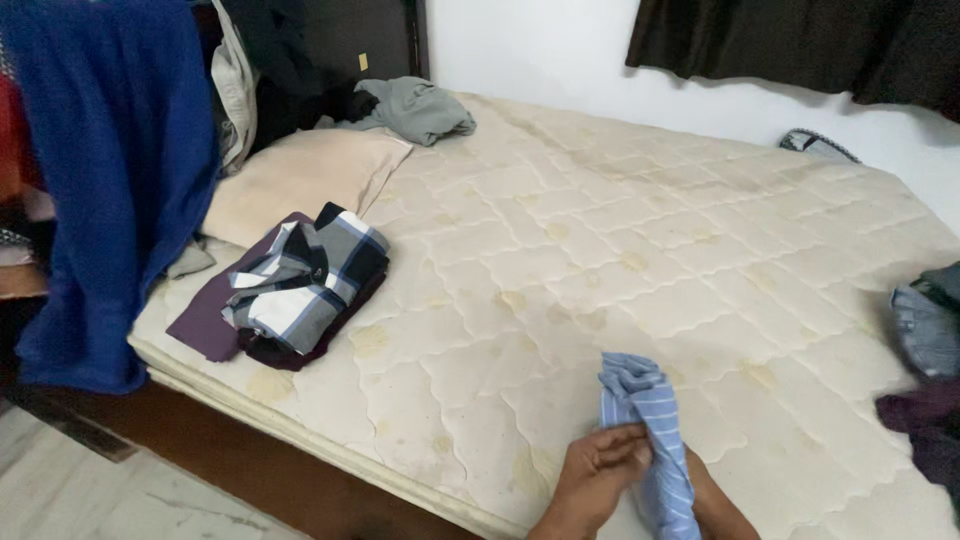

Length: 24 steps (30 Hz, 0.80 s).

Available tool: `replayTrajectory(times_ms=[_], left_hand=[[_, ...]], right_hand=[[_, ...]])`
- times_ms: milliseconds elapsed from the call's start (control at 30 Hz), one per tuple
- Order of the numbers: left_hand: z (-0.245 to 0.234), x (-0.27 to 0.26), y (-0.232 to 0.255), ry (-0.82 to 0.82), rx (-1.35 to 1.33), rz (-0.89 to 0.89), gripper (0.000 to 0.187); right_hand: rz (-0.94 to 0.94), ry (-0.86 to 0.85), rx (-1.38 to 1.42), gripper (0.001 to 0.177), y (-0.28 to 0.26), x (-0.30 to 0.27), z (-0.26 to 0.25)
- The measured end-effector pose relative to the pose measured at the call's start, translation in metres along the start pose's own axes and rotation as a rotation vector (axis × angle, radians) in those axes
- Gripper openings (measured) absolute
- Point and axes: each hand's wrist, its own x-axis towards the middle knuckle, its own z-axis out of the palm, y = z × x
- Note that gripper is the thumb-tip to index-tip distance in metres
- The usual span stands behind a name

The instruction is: The person folds a blue and white striped shirt on a bed, smoothing it out and folding the sleeves and body into a compact rectangle. Then the person folds a pair of dark blue pants in a similar manner.

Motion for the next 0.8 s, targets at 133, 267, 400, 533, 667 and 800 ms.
replayTrajectory(times_ms=[133, 267, 400, 533, 667, 800], left_hand=[[0.024, -0.015, 0.023, -0.172, 0.249, -0.060, 0.067], [0.050, -0.033, 0.048, -0.161, 0.545, 0.157, 0.081], [0.067, -0.043, 0.071, 0.172, 1.152, 0.406, 0.130], [0.067, -0.045, 0.087, 0.049, 0.696, -0.130, 0.124], [0.048, -0.044, 0.098, 0.135, 0.573, -0.217, 0.093], [0.012, -0.035, 0.112, 0.204, 0.415, -0.146, 0.060]], right_hand=[[-0.033, 0.046, 0.401, 0.070, 0.025, 0.009, 0.011], [-0.030, 0.076, 0.582, 0.070, 0.029, 0.017, 0.023], [-0.029, 0.112, 0.685, 0.070, 0.022, 0.017, 0.031], [-0.021, 0.152, 0.772, 0.071, 0.022, 0.019, 0.039], [-0.006, 0.228, 0.832, 0.072, 0.048, 0.029, 0.024], [0.010, 0.301, 0.911, 0.072, 0.060, 0.049, 0.023]])
